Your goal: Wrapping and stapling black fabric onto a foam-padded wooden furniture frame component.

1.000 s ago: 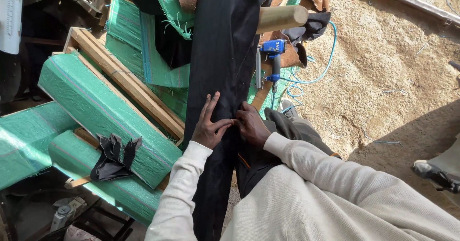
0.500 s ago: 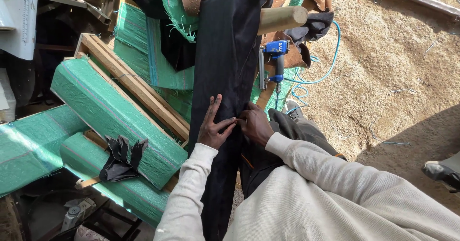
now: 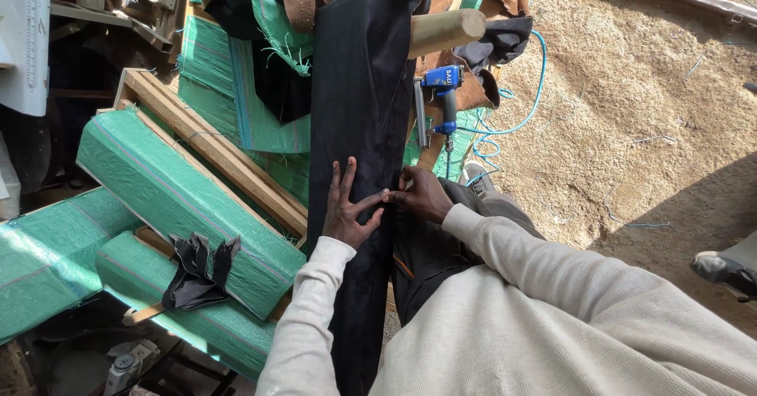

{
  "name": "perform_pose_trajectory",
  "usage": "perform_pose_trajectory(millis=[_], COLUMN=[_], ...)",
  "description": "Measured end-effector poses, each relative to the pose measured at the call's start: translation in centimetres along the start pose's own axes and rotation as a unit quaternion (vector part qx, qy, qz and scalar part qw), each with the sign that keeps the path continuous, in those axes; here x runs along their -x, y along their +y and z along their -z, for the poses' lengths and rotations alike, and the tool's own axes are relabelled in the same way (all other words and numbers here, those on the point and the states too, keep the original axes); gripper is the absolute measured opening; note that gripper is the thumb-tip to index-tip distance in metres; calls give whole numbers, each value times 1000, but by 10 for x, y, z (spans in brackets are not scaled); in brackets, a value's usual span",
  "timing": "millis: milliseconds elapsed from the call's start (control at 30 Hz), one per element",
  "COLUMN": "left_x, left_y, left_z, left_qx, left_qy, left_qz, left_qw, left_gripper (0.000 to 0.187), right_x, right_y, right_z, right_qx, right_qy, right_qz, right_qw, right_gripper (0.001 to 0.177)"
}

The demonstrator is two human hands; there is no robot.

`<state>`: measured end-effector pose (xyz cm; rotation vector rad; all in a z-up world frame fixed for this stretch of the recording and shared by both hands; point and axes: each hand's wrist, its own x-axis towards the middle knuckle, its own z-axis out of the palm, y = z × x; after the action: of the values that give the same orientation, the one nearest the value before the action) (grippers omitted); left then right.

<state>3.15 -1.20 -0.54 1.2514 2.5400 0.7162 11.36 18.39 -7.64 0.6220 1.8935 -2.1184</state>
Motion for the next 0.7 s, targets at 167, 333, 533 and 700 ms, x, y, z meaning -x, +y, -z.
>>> perform_pose_trajectory(millis=[167,333,533,700], left_x=[-1,-1,0,1], left_y=[-6,0,1,-1], left_z=[-1,0,-2,-5], left_qx=[9,59,106,114], left_qy=[-22,-25,-21,-22], left_qz=[16,79,118,123], left_qw=[1000,995,987,986], left_gripper=[46,47,45,46], right_x=[1,-9,-95,-167], right_y=[-10,-17,82,155], right_z=[3,25,120,139], right_qx=[-18,-24,120,151], right_qy=[-11,-128,135,286], right_qz=[-6,-70,-101,-114], right_qw=[1000,989,978,939], right_gripper=[36,34,36,65])
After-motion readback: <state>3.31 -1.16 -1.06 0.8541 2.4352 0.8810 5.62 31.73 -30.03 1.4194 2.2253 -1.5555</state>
